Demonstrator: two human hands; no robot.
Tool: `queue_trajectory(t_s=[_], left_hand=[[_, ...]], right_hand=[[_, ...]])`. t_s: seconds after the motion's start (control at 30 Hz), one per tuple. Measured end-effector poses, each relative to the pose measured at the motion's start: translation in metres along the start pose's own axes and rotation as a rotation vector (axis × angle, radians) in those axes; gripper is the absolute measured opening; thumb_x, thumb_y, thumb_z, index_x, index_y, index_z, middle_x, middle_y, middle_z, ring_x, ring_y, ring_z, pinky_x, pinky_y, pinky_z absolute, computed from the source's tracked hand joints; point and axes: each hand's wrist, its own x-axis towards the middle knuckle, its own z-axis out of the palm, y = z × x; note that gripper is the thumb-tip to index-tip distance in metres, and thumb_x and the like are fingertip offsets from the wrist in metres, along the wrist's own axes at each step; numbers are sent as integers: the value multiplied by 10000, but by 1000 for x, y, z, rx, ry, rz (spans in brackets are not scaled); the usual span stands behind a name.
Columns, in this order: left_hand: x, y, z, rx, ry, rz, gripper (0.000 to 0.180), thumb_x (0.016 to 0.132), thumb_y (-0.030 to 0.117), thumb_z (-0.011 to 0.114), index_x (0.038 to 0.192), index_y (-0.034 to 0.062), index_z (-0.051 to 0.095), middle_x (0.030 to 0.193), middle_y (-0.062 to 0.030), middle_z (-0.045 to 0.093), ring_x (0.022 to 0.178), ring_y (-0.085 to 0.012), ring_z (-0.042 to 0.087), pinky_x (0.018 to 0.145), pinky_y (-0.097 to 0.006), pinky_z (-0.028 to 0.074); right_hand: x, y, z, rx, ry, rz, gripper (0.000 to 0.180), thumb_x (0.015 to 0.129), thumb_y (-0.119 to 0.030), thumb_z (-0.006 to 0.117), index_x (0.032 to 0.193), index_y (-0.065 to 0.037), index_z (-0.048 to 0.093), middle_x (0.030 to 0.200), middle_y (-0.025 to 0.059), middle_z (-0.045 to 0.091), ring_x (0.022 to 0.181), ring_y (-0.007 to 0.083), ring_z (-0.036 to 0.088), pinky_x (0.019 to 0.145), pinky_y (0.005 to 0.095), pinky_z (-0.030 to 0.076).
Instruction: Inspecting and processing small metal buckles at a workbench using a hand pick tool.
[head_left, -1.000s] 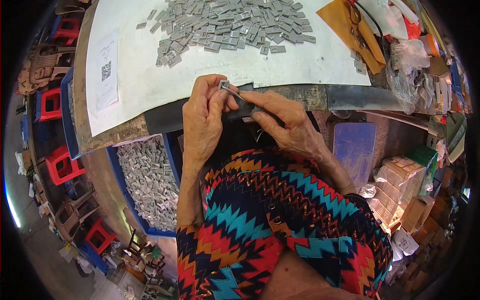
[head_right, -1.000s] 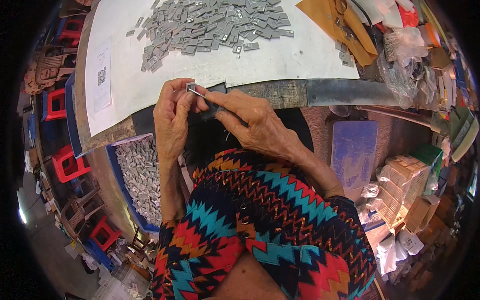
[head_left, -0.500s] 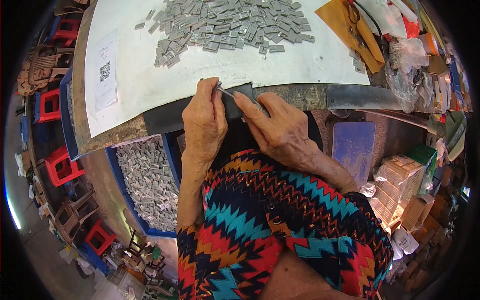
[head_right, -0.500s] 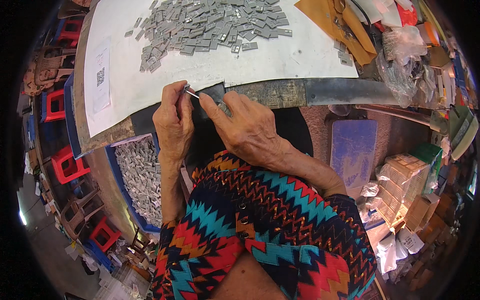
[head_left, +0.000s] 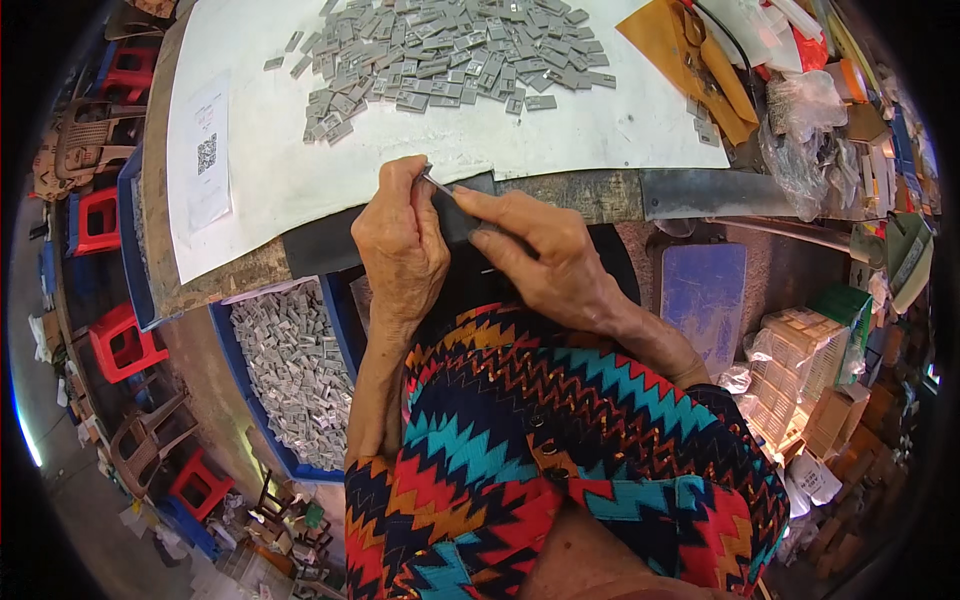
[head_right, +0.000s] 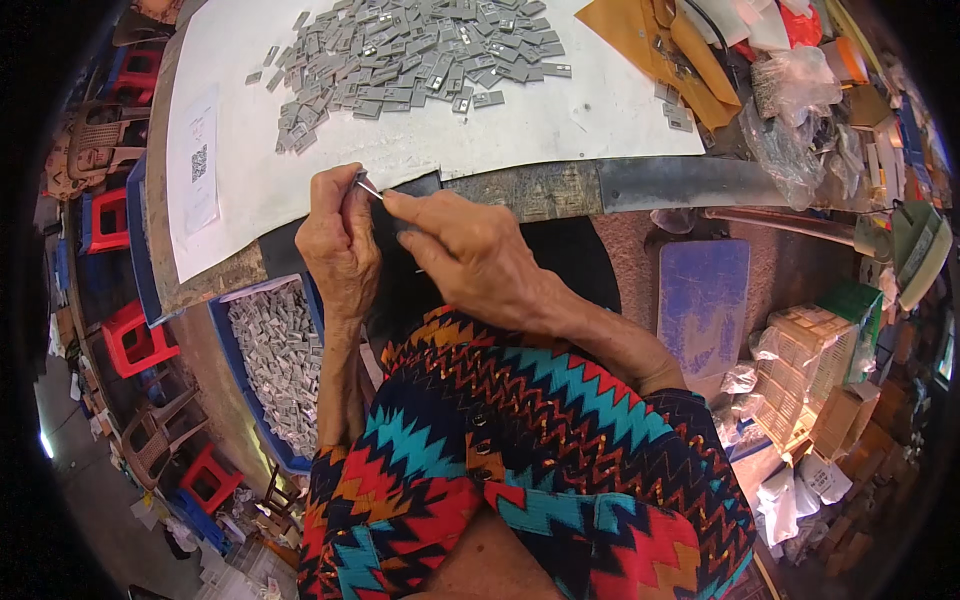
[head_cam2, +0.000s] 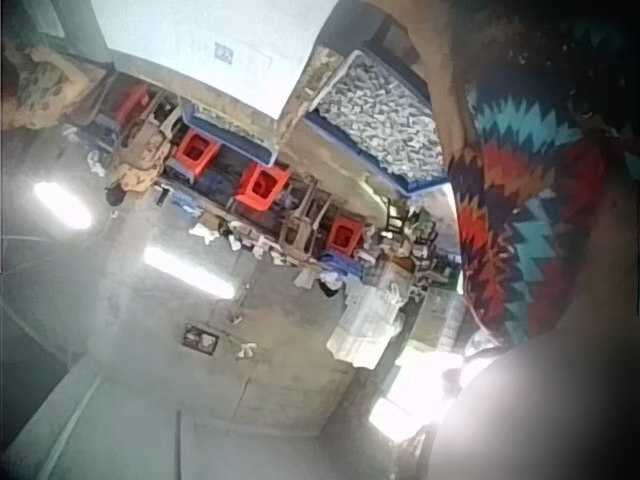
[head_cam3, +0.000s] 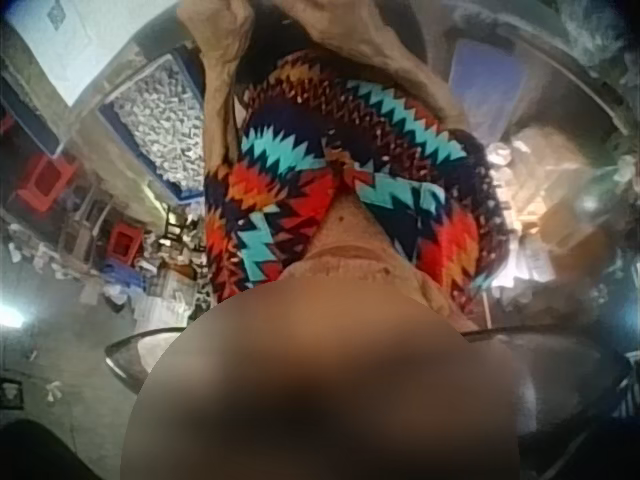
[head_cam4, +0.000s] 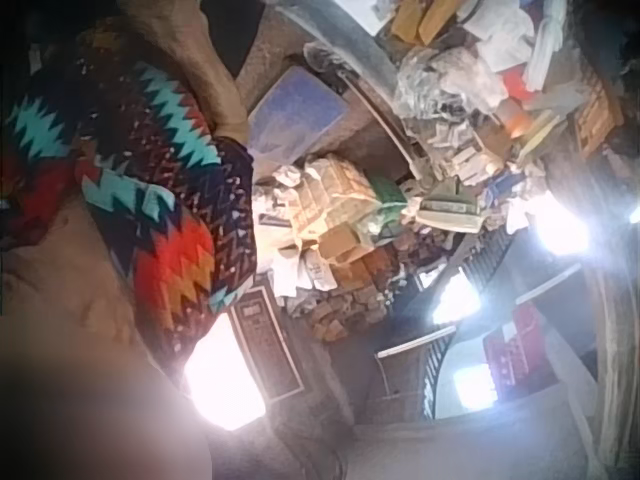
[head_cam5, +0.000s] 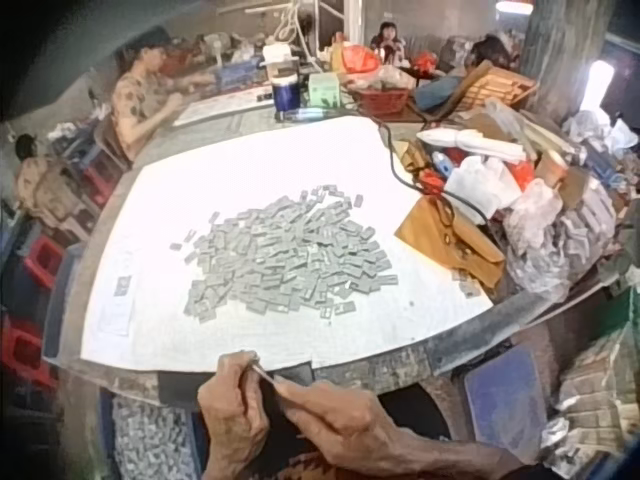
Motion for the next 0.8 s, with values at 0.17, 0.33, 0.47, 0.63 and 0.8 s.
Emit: queue_trajectory(t_s=[0.17, 0.33, 0.47, 0.63, 0.8], left_hand=[[8, -14, -5, 10, -88, 12, 126, 812, -9, 516, 934, 19, 529, 647, -148, 554, 559, -247, 572, 514, -311, 430], [27, -17, -15, -223, -175, -278, 187, 816, 26, 499, 995, 28, 552, 630, -20, 552, 536, -66, 471, 479, -235, 374], [45, -28, -14, -765, -156, -500, 126, 851, 113, 494, 905, 21, 561, 764, -27, 578, 589, -45, 444, 532, -188, 350], [63, -55, 1, -578, -206, -491, 147, 866, 143, 502, 924, 16, 548, 732, -47, 585, 572, -101, 470, 524, -247, 371], [69, -30, 16, 152, -184, -226, 164, 860, 130, 492, 998, 63, 551, 793, -182, 597, 727, -301, 588, 617, -387, 438]], right_hand=[[6, 2, 0, 242, -60, 195, 335, 812, -96, 572, 1125, 15, 525, 1010, 219, 592, 927, 313, 596, 789, 342, 465], [10, 11, -5, 190, -88, 137, 331, 848, -103, 541, 1159, 6, 514, 1022, 151, 595, 899, 193, 574, 779, 287, 457], [3, 15, -18, 334, -127, 269, 316, 876, -93, 506, 1179, -2, 505, 1014, 86, 598, 881, 111, 551, 766, 247, 454], [-8, 20, -17, 333, -135, 222, 311, 878, -97, 512, 1173, 4, 506, 988, 86, 601, 883, 114, 571, 766, 245, 456], [-13, 23, -17, 341, -138, 245, 312, 877, -100, 522, 1171, 3, 508, 976, 97, 607, 862, 121, 591, 766, 246, 457]])
